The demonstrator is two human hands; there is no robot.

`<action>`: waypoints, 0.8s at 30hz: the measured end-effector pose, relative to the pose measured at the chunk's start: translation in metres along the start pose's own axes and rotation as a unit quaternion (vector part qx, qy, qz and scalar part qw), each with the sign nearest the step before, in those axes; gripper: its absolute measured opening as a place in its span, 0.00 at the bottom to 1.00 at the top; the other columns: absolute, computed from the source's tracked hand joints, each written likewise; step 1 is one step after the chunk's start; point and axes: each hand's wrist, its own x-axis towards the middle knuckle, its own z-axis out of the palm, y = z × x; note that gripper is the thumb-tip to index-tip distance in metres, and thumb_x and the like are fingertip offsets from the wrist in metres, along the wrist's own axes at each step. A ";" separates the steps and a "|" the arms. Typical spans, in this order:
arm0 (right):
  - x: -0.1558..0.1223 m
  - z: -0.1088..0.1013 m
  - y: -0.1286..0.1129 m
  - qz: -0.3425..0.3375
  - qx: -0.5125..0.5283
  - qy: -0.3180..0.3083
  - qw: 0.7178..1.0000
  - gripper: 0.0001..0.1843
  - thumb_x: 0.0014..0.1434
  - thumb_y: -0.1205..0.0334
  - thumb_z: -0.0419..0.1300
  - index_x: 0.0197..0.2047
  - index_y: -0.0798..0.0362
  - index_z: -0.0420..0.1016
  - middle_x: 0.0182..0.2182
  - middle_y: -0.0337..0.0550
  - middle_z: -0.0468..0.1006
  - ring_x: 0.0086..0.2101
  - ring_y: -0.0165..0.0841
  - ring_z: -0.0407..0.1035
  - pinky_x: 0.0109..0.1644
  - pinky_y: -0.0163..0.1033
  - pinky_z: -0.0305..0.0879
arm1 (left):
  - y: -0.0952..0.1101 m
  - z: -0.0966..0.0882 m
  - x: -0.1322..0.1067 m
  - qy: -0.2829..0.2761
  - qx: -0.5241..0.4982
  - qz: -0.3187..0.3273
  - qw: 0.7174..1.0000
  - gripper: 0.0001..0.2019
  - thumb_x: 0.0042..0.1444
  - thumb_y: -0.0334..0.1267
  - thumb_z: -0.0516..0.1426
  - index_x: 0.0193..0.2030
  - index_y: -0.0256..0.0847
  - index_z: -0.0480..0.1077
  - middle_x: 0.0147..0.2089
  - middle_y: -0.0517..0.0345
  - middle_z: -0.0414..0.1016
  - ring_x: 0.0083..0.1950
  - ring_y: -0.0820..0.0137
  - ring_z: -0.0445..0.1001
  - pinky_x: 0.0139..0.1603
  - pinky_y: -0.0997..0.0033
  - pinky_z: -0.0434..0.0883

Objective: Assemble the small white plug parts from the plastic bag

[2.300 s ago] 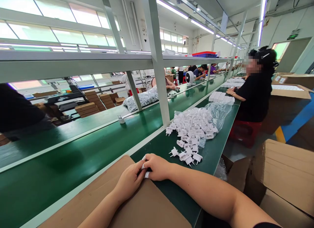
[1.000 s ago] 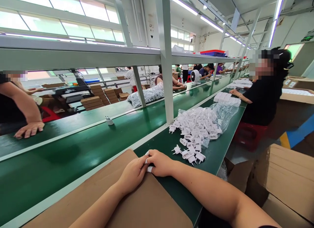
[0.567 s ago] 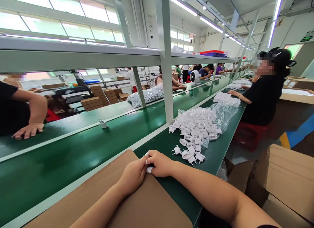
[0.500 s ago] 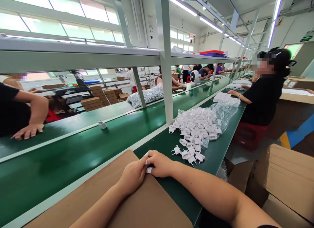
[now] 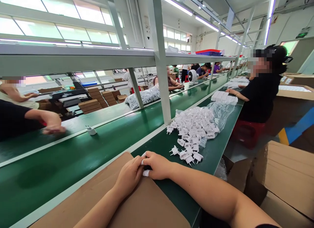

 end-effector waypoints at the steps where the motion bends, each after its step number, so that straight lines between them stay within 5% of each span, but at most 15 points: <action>1: 0.000 0.000 -0.001 0.001 -0.007 0.001 1.000 0.12 0.57 0.63 0.67 0.45 0.54 0.74 0.44 0.44 0.66 0.42 0.36 0.66 0.48 0.41 0.69 | 0.000 -0.001 0.001 0.008 -0.010 0.006 1.000 0.12 0.67 0.37 0.45 0.39 0.43 0.68 0.35 0.56 0.74 0.34 0.66 0.73 0.34 0.69 0.67; 5: -0.001 -0.001 -0.003 0.010 -0.027 0.002 1.000 0.13 0.58 0.61 0.66 0.46 0.53 0.75 0.46 0.46 0.65 0.42 0.36 0.65 0.47 0.42 0.69 | 0.001 -0.005 0.002 0.024 -0.029 0.046 0.998 0.13 0.63 0.30 0.45 0.45 0.43 0.70 0.43 0.54 0.76 0.41 0.66 0.75 0.40 0.69 0.70; 16: -0.002 0.004 -0.003 -0.016 -0.085 -0.037 0.996 0.06 0.58 0.66 0.63 0.40 0.53 0.79 0.48 0.48 0.67 0.44 0.39 0.61 0.50 0.46 0.67 | -0.008 0.007 -0.002 -0.033 0.080 0.032 0.996 0.11 0.61 0.35 0.50 0.26 0.42 0.58 0.23 0.62 0.71 0.25 0.69 0.67 0.27 0.71 0.56; 24: -0.002 -0.001 -0.012 -0.037 -0.080 -0.047 0.995 0.06 0.57 0.65 0.65 0.40 0.53 0.80 0.44 0.47 0.65 0.42 0.38 0.58 0.47 0.42 0.66 | -0.004 0.003 -0.004 0.084 0.158 0.133 0.975 0.14 0.62 0.33 0.50 0.24 0.42 0.60 0.20 0.61 0.69 0.21 0.69 0.67 0.26 0.70 0.54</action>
